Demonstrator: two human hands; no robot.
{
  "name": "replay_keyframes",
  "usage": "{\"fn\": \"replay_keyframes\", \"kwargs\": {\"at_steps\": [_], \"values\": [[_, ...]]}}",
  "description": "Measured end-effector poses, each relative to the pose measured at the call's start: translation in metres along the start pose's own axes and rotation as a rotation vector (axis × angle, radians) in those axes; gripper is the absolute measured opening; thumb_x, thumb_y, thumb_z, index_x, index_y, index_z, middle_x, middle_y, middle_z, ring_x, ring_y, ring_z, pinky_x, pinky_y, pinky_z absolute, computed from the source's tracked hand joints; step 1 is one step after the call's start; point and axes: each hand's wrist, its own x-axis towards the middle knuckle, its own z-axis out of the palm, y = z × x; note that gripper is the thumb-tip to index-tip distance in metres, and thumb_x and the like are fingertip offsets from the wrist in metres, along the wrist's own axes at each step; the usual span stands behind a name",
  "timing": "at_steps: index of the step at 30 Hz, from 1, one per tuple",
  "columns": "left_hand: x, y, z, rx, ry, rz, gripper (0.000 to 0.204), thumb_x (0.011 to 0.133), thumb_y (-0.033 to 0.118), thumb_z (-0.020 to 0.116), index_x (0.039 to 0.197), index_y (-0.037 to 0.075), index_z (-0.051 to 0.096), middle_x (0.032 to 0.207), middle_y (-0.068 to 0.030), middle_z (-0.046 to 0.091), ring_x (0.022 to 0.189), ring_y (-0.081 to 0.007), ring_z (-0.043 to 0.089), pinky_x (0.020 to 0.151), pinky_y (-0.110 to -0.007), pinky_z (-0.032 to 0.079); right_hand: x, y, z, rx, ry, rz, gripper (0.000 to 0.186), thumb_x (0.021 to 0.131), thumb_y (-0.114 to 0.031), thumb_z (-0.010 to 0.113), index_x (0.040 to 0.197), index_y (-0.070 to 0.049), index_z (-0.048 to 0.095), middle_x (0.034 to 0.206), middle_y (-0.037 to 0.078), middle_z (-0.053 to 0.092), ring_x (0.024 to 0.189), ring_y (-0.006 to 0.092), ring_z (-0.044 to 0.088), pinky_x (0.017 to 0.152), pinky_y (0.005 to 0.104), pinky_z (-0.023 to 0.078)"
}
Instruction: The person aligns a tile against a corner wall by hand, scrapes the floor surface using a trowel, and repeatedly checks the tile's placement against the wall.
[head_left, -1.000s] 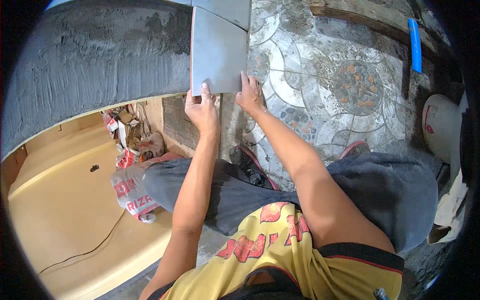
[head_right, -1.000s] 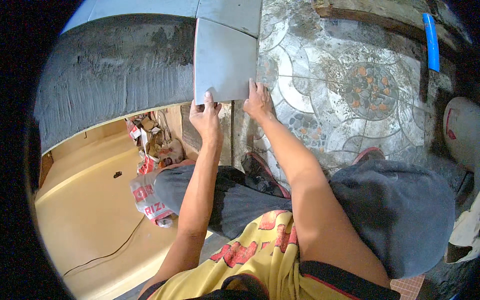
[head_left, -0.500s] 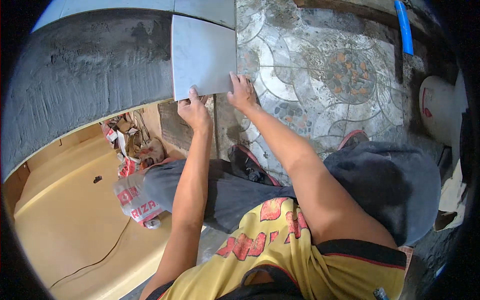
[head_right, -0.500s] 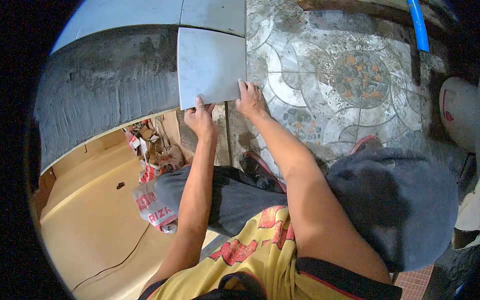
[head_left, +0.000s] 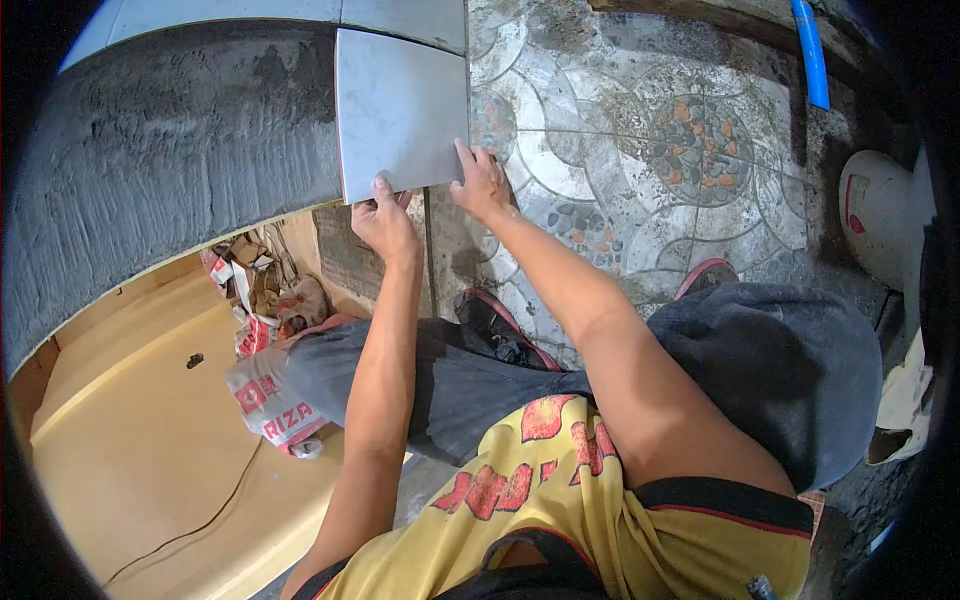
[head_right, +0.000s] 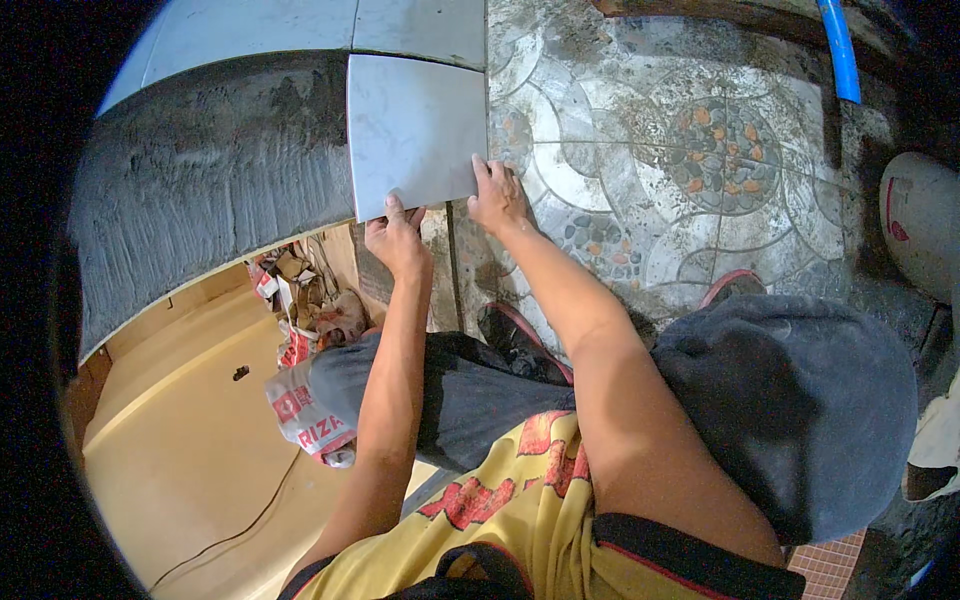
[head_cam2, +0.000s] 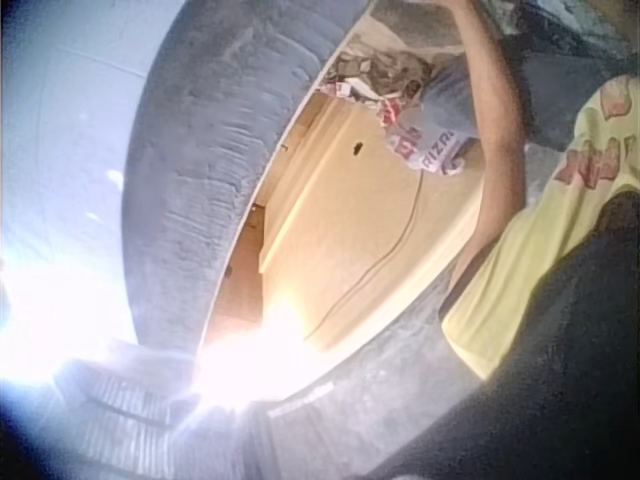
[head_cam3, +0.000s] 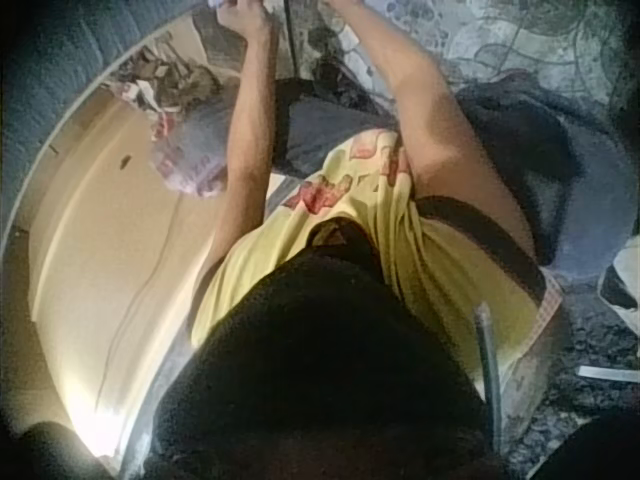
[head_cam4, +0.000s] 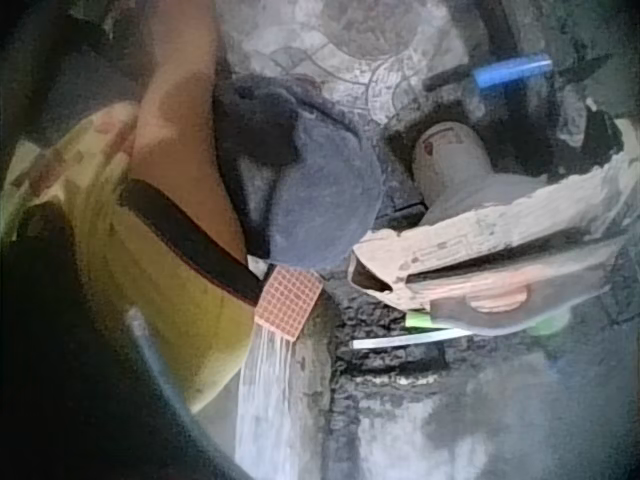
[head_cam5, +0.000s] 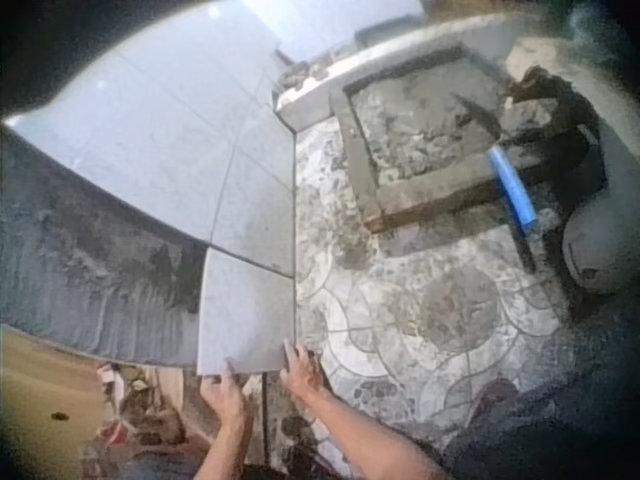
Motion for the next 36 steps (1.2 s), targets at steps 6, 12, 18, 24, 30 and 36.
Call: {"fn": "replay_keyframes", "kwargs": {"at_steps": [6, 12, 18, 24, 30, 36], "values": [[0.000, 0.002, 0.003, 0.016, -0.001, 0.003, 0.021, 0.099, 0.010, 0.055, 0.115, -0.003, 0.057, 0.106, -0.0119, 0.066, 0.086, -0.0198, 0.069, 0.069, -0.032, 0.062, 0.001, 0.001, 0.000, -0.016, 0.018, 0.000, 0.076, 0.077, -0.020, 0.070, 0.146, -0.009, 0.041, 0.128, 0.016, 0.052, 0.117, 0.0341, 0.052, 0.101, 0.0428, 0.042], [0.005, 0.003, -0.001, 0.047, -0.013, 0.017, 0.020, 0.100, 0.012, 0.056, 0.113, -0.003, 0.059, 0.106, -0.0117, 0.066, 0.085, -0.0183, 0.067, 0.068, -0.031, 0.060, 0.002, -0.006, 0.000, 0.000, -0.003, 0.017, 0.075, 0.077, -0.020, 0.070, 0.146, -0.010, 0.042, 0.129, 0.016, 0.052, 0.119, 0.0338, 0.052, 0.102, 0.0432, 0.041], [-0.005, 0.008, 0.011, 0.079, 0.014, 0.013, 0.022, 0.101, 0.014, 0.055, 0.113, -0.005, 0.059, 0.107, -0.0121, 0.065, 0.090, -0.0181, 0.066, 0.073, -0.032, 0.060, 0.004, -0.001, -0.003, 0.046, -0.006, 0.050, 0.073, 0.077, -0.020, 0.067, 0.145, -0.011, 0.042, 0.129, 0.016, 0.052, 0.121, 0.0345, 0.051, 0.103, 0.0449, 0.041], [-0.003, 0.007, 0.009, -0.081, 0.026, -0.015, 0.027, 0.101, 0.013, 0.054, 0.114, -0.010, 0.054, 0.110, -0.0198, 0.063, 0.096, -0.0279, 0.068, 0.082, -0.040, 0.063, 0.004, -0.005, -0.003, 0.036, -0.082, 0.087, 0.075, 0.079, -0.020, 0.071, 0.147, -0.013, 0.039, 0.130, 0.016, 0.050, 0.124, 0.0346, 0.047, 0.107, 0.0468, 0.037], [-0.003, 0.004, 0.009, -0.008, 0.017, 0.044, 0.025, 0.101, 0.014, 0.054, 0.112, -0.008, 0.056, 0.108, -0.0181, 0.065, 0.094, -0.0253, 0.068, 0.080, -0.038, 0.063, 0.004, -0.007, -0.005, 0.053, -0.104, 0.118, 0.077, 0.079, -0.019, 0.072, 0.148, -0.014, 0.039, 0.130, 0.015, 0.050, 0.125, 0.0325, 0.047, 0.108, 0.0464, 0.036], [0.000, 0.001, 0.009, 0.037, 0.034, 0.040, 0.023, 0.101, 0.016, 0.055, 0.106, -0.006, 0.059, 0.101, -0.0127, 0.067, 0.083, -0.0194, 0.069, 0.071, -0.032, 0.063, 0.007, -0.004, -0.002, 0.090, -0.093, 0.117, 0.078, 0.078, -0.020, 0.074, 0.148, -0.016, 0.039, 0.129, 0.015, 0.050, 0.124, 0.0324, 0.048, 0.109, 0.0473, 0.035]]}}
